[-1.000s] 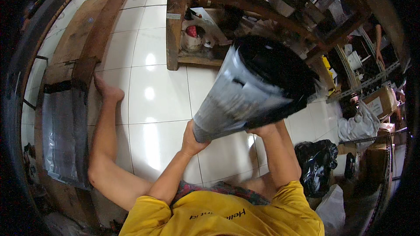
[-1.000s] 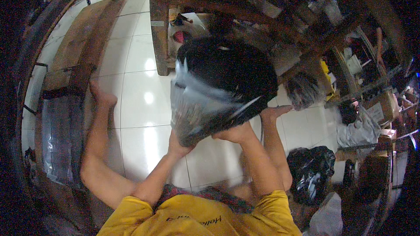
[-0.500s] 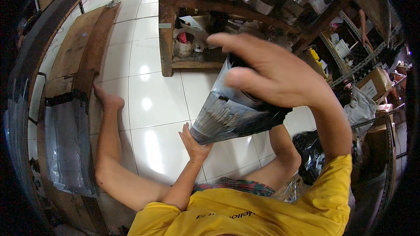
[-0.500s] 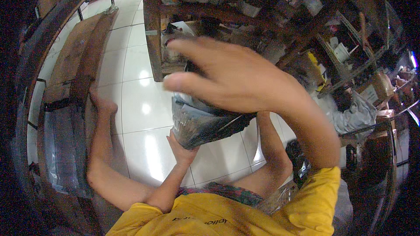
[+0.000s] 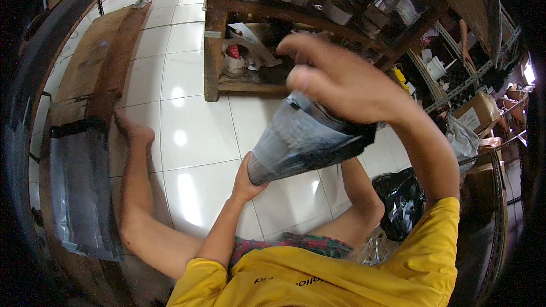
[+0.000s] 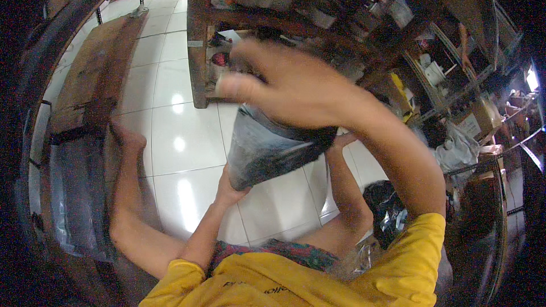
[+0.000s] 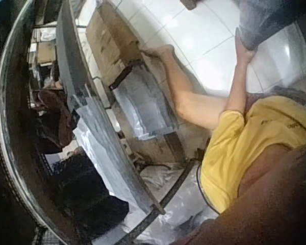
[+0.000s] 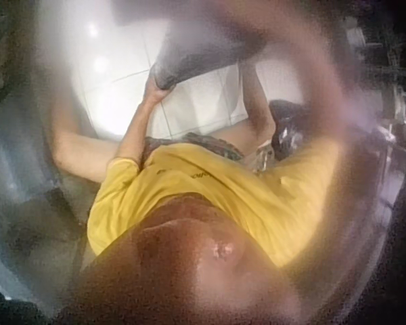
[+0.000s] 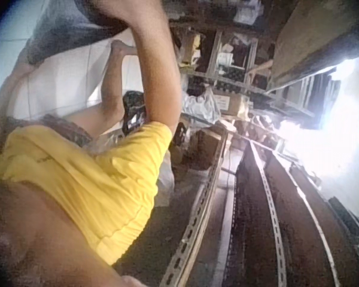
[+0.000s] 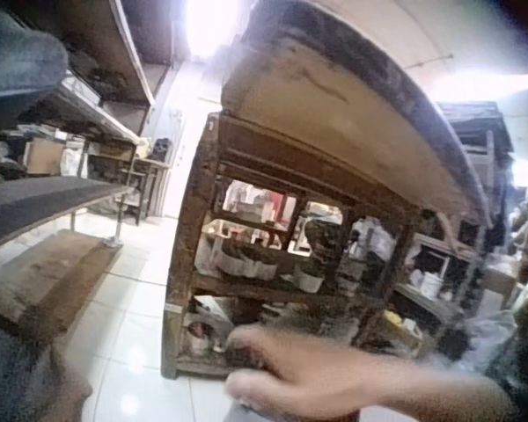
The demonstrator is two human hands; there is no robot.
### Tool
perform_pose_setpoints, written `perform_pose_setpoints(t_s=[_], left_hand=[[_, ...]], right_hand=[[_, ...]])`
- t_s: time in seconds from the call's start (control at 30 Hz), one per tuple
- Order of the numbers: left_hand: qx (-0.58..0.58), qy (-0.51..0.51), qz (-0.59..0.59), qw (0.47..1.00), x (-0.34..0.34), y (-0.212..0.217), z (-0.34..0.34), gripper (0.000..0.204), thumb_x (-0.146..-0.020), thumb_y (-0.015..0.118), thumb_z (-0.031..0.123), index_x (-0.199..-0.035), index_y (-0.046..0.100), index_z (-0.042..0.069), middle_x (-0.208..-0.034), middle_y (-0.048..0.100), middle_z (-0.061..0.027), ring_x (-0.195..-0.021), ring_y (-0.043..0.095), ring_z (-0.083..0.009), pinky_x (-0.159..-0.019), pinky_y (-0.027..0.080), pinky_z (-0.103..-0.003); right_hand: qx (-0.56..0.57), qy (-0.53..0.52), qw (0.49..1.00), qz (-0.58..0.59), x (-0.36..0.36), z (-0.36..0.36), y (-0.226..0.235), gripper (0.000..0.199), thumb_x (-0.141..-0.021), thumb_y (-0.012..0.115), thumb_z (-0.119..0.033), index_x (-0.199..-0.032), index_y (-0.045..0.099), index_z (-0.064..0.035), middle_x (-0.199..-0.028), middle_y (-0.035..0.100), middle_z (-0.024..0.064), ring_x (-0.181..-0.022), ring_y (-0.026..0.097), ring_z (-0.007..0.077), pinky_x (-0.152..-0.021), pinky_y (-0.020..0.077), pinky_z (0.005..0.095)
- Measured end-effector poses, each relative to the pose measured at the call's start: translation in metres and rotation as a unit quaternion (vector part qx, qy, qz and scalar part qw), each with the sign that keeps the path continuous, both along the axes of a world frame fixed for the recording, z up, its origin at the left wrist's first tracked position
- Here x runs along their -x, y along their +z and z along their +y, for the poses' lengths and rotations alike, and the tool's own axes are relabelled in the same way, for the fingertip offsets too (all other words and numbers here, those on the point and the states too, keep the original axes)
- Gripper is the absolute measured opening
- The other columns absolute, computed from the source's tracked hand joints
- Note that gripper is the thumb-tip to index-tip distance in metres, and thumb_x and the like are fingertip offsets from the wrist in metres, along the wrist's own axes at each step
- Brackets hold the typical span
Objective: The person sits on the floor and folds white poly mailers one by one. They smooth each mailer flat, fold it in half, and stack the folded units into a neat pile.
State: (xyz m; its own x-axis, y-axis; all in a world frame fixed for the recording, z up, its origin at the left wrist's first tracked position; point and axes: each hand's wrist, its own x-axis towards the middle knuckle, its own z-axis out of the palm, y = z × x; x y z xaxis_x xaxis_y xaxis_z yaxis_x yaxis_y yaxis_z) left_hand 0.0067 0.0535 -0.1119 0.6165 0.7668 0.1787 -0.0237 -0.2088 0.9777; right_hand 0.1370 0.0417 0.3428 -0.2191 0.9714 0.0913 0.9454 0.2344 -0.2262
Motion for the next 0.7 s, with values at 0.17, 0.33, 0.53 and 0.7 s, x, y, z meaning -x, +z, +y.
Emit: perform_pose_setpoints(t_s=[0.17, 0.33, 0.53, 0.7], left_hand=[[-0.094, 0.197, 0.031, 0.975, -0.002, 0.008, -0.035, 0.120, -0.059, 0.094, 0.022, -0.152, 0.021, -0.002, -0.147, 0.038, -0.0283, -0.132, 0.041, -0.0457, -0.112, 0.036, -0.052], [-0.120, 0.278, 0.107, 0.947, -0.006, 0.028, -0.056, 0.121, -0.059, 0.095, 0.023, -0.150, 0.021, -0.005, -0.145, 0.038, -0.0302, -0.133, 0.039, -0.0465, -0.113, 0.032, -0.054], [-0.039, 0.115, 0.030, 0.992, -0.016, 0.010, -0.024, 0.120, -0.060, 0.095, 0.024, -0.151, 0.022, -0.001, -0.143, 0.045, -0.0255, -0.133, 0.046, -0.0422, -0.110, 0.040, -0.047], [-0.048, 0.112, -0.018, 0.992, -0.009, 0.011, -0.016, 0.121, -0.059, 0.096, 0.024, -0.152, 0.022, -0.001, -0.143, 0.045, -0.0251, -0.130, 0.047, -0.0429, -0.109, 0.041, -0.046]], right_hand=[[0.059, -0.023, 0.998, 0.002, 0.005, 0.005, -0.008, 0.064, -0.101, 0.042, -0.056, -0.139, 0.048, -0.0044, -0.130, 0.059, 0.0275, -0.124, 0.056, 0.0404, -0.104, 0.0438, 0.0463], [0.024, -0.016, 0.999, 0.034, 0.010, 0.007, 0.002, 0.061, -0.101, 0.045, -0.053, -0.136, 0.049, -0.0028, -0.121, 0.063, 0.0265, -0.115, 0.062, 0.0384, -0.098, 0.0470, 0.0449], [0.016, -0.043, 0.998, 0.043, -0.005, -0.003, -0.001, 0.066, -0.102, 0.043, -0.057, -0.140, 0.047, -0.0031, -0.131, 0.060, 0.0248, -0.122, 0.059, 0.0380, -0.103, 0.0445, 0.0439], [0.012, -0.084, 0.993, 0.087, -0.012, -0.008, 0.007, 0.077, -0.101, 0.038, -0.064, -0.148, 0.041, -0.0038, -0.139, 0.055, 0.0277, -0.132, 0.053, 0.0380, -0.110, 0.0402, 0.0425]])
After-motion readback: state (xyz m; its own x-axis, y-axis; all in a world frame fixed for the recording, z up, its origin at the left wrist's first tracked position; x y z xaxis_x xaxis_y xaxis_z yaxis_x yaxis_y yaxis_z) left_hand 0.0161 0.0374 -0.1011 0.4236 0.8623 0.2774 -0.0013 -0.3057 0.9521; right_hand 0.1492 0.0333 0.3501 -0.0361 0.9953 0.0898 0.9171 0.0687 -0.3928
